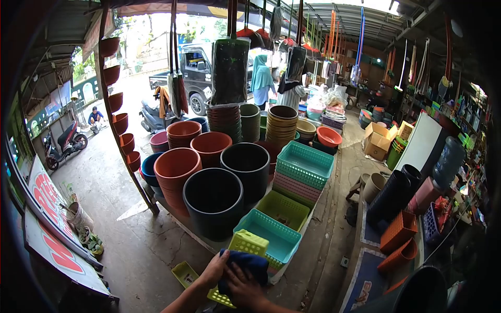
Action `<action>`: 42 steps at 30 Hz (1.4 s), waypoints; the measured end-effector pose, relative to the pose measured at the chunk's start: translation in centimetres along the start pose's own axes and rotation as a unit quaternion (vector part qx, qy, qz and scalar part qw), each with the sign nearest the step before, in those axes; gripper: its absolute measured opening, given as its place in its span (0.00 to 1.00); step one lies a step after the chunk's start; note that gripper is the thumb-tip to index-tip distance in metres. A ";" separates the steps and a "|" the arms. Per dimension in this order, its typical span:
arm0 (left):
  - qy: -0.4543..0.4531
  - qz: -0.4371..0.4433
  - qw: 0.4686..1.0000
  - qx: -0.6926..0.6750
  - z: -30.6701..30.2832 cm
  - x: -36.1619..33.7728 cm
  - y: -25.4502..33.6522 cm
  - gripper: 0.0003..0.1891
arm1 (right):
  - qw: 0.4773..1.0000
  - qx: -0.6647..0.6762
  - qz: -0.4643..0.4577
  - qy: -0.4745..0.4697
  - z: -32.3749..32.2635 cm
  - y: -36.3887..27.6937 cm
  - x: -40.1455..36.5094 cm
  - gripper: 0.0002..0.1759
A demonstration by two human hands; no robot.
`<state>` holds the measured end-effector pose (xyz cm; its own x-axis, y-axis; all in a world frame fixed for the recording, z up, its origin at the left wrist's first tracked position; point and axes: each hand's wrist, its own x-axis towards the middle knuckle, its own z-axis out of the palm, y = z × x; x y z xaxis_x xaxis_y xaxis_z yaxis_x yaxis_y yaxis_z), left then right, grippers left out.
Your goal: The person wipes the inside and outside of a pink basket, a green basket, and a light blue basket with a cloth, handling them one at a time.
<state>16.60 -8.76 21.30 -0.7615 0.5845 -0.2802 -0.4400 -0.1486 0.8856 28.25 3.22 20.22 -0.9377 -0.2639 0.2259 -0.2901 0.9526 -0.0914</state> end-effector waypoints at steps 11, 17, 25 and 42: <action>0.044 0.080 0.973 -0.212 -5.6 0.8 0.0 0.28 | 0.991 0.125 0.019 0.051 2.2 -1.0 -2.3 0.43; 0.003 0.113 0.903 -0.415 -6.2 0.1 -0.5 0.30 | 0.858 0.296 0.103 0.408 4.7 0.8 0.4 0.39; -0.011 0.051 0.891 -0.451 -6.1 -0.9 -3.6 0.29 | 0.512 0.711 0.339 0.342 6.4 7.6 -1.1 0.32; -0.005 0.002 0.991 -0.135 -7.0 1.6 -6.1 0.29 | 0.686 0.627 0.212 0.303 -0.3 11.2 7.2 0.27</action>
<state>14.72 -12.50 12.84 -0.7595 0.5906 -0.2727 -0.5493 -0.3576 0.7553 18.31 12.01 21.09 -0.8474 0.4696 0.2476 -0.3076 -0.0542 -0.9500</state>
